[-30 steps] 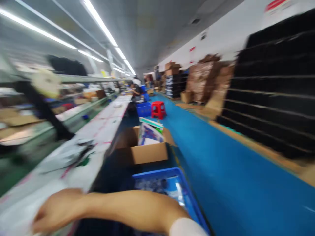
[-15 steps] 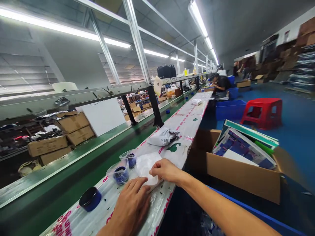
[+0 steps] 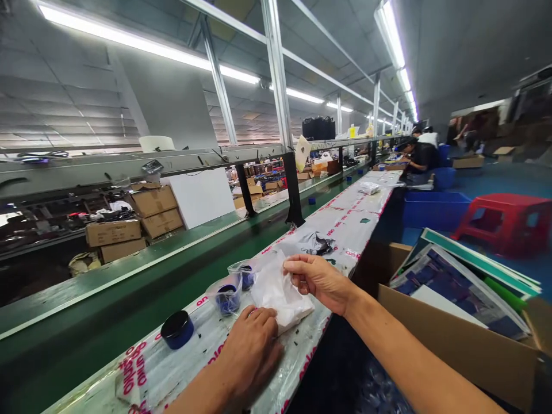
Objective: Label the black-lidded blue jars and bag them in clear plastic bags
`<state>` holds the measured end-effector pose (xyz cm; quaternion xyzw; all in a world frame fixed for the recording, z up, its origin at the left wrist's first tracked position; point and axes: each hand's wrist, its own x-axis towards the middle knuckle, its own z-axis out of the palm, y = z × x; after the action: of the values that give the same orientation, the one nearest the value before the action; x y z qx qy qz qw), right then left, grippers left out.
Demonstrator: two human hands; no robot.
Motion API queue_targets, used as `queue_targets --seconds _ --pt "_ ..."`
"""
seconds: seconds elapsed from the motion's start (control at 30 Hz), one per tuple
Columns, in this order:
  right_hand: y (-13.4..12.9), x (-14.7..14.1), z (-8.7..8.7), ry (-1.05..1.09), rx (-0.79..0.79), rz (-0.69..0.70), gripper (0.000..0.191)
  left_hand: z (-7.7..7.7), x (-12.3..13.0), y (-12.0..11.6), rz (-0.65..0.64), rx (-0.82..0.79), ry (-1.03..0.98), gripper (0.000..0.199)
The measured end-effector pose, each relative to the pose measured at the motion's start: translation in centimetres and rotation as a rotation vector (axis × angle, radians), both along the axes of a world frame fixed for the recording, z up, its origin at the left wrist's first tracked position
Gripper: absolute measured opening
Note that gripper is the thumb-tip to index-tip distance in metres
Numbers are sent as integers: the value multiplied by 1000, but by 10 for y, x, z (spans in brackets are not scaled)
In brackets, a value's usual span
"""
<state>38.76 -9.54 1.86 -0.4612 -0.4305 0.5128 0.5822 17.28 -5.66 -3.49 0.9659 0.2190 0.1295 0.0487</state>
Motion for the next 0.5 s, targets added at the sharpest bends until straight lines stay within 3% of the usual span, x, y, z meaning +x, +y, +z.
queue_targets --seconds 0.13,0.27,0.4,0.5 --pt "-1 -12 -2 89 20 1 35 6 -9 3 80 -179 -332 6" --pt "3 -38 -7 119 17 53 32 32 -22 1 257 -488 -651 22" --pt "5 -74 -4 62 -5 210 25 53 -37 2 236 -898 -813 43" --pt "7 -99 0 17 -9 304 22 57 -56 7 256 -954 -813 49"
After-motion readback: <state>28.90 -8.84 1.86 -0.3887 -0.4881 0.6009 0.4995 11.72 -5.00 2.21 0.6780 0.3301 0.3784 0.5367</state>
